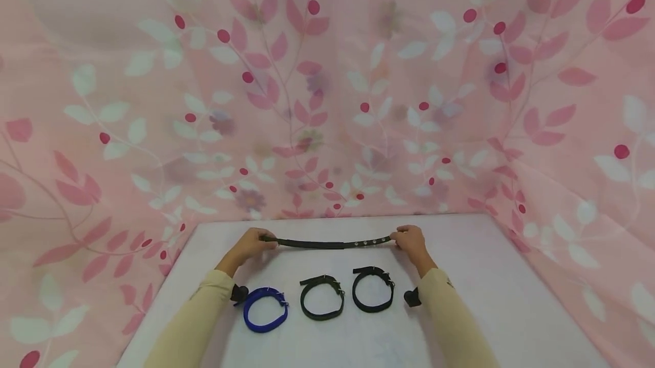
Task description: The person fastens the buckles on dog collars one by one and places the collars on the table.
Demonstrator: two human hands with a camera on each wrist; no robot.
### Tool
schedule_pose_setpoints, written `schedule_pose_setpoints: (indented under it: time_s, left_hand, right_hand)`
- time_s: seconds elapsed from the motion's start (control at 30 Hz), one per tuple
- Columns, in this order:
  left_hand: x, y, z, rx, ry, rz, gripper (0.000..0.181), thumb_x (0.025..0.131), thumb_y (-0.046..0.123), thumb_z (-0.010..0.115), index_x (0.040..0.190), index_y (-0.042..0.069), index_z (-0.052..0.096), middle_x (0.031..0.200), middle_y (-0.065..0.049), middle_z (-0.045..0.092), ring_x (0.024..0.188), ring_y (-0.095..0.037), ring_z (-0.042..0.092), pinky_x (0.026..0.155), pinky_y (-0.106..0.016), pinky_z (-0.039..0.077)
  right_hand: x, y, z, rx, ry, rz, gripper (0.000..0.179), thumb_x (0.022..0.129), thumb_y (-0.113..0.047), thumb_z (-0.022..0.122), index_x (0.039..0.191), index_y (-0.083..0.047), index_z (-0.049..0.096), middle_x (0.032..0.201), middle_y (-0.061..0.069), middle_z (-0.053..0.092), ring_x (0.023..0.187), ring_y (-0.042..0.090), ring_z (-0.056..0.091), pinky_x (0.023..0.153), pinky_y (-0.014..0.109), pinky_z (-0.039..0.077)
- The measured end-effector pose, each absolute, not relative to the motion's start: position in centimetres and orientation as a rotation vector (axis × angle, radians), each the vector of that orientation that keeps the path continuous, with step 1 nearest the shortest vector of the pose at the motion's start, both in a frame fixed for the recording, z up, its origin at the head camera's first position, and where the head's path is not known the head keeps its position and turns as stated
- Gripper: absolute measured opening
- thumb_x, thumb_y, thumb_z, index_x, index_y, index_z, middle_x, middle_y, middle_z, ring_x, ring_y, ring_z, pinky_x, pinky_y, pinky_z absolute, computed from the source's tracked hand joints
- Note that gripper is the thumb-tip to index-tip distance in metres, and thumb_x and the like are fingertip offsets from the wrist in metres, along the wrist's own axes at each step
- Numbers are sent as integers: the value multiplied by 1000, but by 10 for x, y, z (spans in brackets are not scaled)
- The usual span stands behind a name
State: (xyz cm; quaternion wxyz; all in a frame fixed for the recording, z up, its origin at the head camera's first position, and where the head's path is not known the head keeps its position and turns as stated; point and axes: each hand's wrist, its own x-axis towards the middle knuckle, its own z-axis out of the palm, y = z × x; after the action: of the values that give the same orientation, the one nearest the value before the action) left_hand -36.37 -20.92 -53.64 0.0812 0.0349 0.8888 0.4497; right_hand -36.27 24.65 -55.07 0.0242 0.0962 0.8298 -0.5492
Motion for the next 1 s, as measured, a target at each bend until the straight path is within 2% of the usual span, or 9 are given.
schedule_pose_setpoints:
  time_s: [0.17,0.27,0.37,0.43,0.63,0.7,0.83,0.9,1.0]
  left_hand:
    - [-355,-204,-518,144,2573,1611,19,87,18,76,97,3,73,90,-13,74,89,-26,69,87,-45,52]
    - [-344,-202,-509,182,2519,1722,24,84,22,79,98,3,73,88,-10,74,90,-26,68,90,-43,52]
    - [-326,-199,-501,209,2470,1849,27,83,22,81,102,4,73,88,-4,72,88,-21,66,86,-35,53]
    - [-312,-197,-497,211,2391,1993,27,84,19,80,105,4,72,88,-2,70,86,-18,66,85,-30,55]
    - [-273,-190,-487,218,2152,2354,15,90,6,70,105,0,72,92,0,67,88,-15,66,84,-30,58]
    - [-263,-189,-484,193,2144,2402,15,92,8,68,105,3,72,96,3,67,92,-13,65,84,-30,57]
    - [-243,-185,-481,253,2063,2475,29,98,18,63,116,-4,65,110,3,68,108,-13,62,92,-30,53]
    - [-233,-180,-480,334,1968,2487,32,101,23,57,120,-3,61,109,3,70,110,-14,64,97,-30,50]
    - [-223,-169,-477,470,1833,2471,39,105,29,48,128,-2,54,98,2,70,97,-15,69,95,-30,52]
  right_hand:
    - [-357,241,-531,283,2248,-2059,34,95,-15,62,117,12,59,83,9,62,69,12,57,66,23,56]
    - [-341,239,-521,182,2039,-2184,28,100,-15,55,114,8,62,75,2,55,65,9,52,66,24,55]
    - [-320,237,-511,29,1911,-2231,29,104,-19,49,117,3,65,74,0,57,65,9,54,70,27,57]
    - [-307,236,-504,-70,1877,-2238,30,105,-21,48,115,0,66,77,1,65,68,10,61,75,29,58]
    - [-269,232,-487,-278,1874,-2258,14,100,-13,58,108,-4,66,88,1,74,82,12,73,84,31,58]
    - [-261,226,-483,-297,1952,-2242,13,97,-12,64,107,-4,66,86,-1,72,80,11,71,81,30,59]
    - [-244,213,-479,-301,2147,-2162,19,97,-20,64,108,-5,65,82,0,60,74,10,60,66,26,55]
    - [-235,209,-476,-367,2128,-2141,24,102,-24,56,112,-3,59,90,1,60,70,10,56,59,24,51]
    - [-225,200,-469,-518,1985,-2109,25,107,-29,42,116,-6,47,97,0,64,62,8,57,54,23,49]
